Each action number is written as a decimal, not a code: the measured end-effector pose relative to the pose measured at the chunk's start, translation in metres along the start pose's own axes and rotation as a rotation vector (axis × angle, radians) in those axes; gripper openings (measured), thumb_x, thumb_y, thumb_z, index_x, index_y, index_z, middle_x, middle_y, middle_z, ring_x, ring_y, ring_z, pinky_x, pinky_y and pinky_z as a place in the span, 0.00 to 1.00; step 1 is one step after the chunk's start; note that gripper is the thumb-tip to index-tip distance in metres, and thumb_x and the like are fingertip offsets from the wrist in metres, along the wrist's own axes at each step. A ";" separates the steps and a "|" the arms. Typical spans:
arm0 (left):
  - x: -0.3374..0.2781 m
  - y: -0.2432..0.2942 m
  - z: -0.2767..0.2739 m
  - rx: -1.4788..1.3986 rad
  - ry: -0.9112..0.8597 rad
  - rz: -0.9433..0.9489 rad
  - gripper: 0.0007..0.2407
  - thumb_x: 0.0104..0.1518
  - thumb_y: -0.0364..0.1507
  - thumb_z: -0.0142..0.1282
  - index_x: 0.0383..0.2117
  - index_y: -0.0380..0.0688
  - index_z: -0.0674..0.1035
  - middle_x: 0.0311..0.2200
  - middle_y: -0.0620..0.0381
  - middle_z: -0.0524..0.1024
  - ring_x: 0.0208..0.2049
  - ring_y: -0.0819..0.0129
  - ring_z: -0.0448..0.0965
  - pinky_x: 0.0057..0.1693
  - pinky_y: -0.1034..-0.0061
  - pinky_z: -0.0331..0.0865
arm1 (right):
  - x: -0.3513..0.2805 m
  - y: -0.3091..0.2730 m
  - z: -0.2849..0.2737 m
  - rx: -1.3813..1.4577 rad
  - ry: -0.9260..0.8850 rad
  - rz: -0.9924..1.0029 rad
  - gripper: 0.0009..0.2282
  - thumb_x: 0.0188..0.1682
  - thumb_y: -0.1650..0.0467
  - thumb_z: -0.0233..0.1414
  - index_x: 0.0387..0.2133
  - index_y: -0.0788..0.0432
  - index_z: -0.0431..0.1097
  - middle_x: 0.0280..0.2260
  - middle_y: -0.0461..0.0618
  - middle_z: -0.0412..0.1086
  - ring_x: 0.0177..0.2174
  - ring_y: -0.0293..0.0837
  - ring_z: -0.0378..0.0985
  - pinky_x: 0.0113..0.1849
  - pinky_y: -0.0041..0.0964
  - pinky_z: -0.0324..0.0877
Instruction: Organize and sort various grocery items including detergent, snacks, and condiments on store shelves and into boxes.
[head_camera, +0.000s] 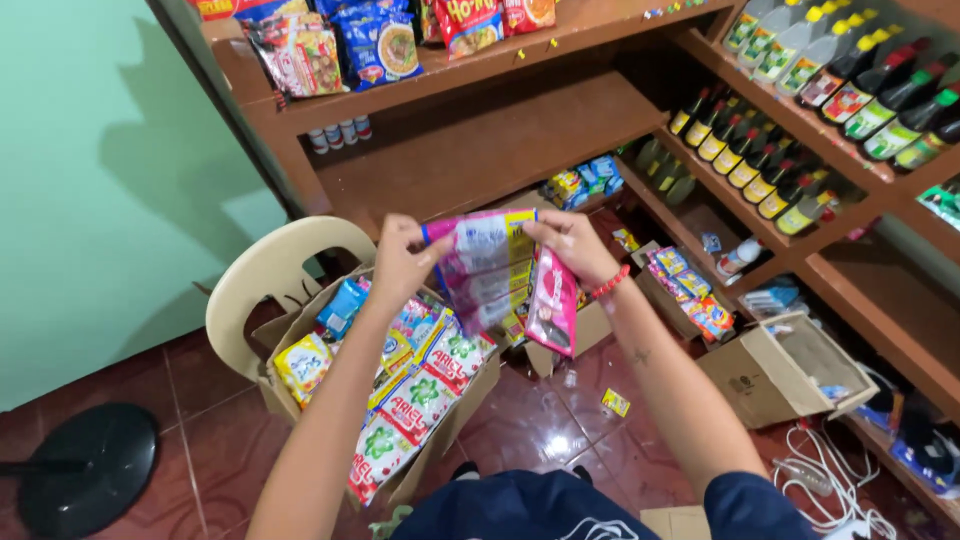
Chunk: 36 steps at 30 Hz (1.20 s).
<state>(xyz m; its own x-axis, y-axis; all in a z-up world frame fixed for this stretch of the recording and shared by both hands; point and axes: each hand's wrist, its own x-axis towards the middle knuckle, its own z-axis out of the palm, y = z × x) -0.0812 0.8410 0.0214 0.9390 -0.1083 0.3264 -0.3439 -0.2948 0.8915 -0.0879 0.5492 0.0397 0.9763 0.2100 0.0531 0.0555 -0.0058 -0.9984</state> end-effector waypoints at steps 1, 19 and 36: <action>0.000 0.007 -0.005 0.003 -0.004 -0.002 0.10 0.54 0.31 0.69 0.36 0.37 0.87 0.40 0.49 0.78 0.42 0.67 0.74 0.51 0.72 0.70 | 0.000 -0.006 0.002 0.005 0.002 0.002 0.09 0.54 0.68 0.56 0.37 0.64 0.77 0.29 0.38 0.74 0.28 0.27 0.71 0.31 0.26 0.68; 0.006 0.006 0.037 -0.389 -0.166 0.216 0.29 0.59 0.25 0.63 0.65 0.37 0.60 0.57 0.51 0.73 0.58 0.66 0.74 0.65 0.70 0.66 | 0.006 -0.011 0.004 0.375 0.087 -0.062 0.07 0.57 0.68 0.55 0.38 0.60 0.71 0.22 0.36 0.66 0.19 0.29 0.65 0.23 0.25 0.61; 0.022 0.057 0.021 -0.312 0.163 0.263 0.28 0.60 0.29 0.66 0.61 0.33 0.61 0.50 0.49 0.76 0.49 0.68 0.79 0.57 0.73 0.74 | -0.023 0.045 0.032 0.050 -0.061 0.084 0.21 0.53 0.63 0.55 0.58 0.56 0.64 0.35 0.40 0.72 0.25 0.28 0.67 0.29 0.25 0.65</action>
<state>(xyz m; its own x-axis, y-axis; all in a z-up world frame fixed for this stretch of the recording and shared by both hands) -0.0802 0.8023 0.0730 0.8162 0.0169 0.5776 -0.5778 0.0269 0.8157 -0.1143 0.5755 -0.0070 0.9623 0.2702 -0.0306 -0.0382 0.0228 -0.9990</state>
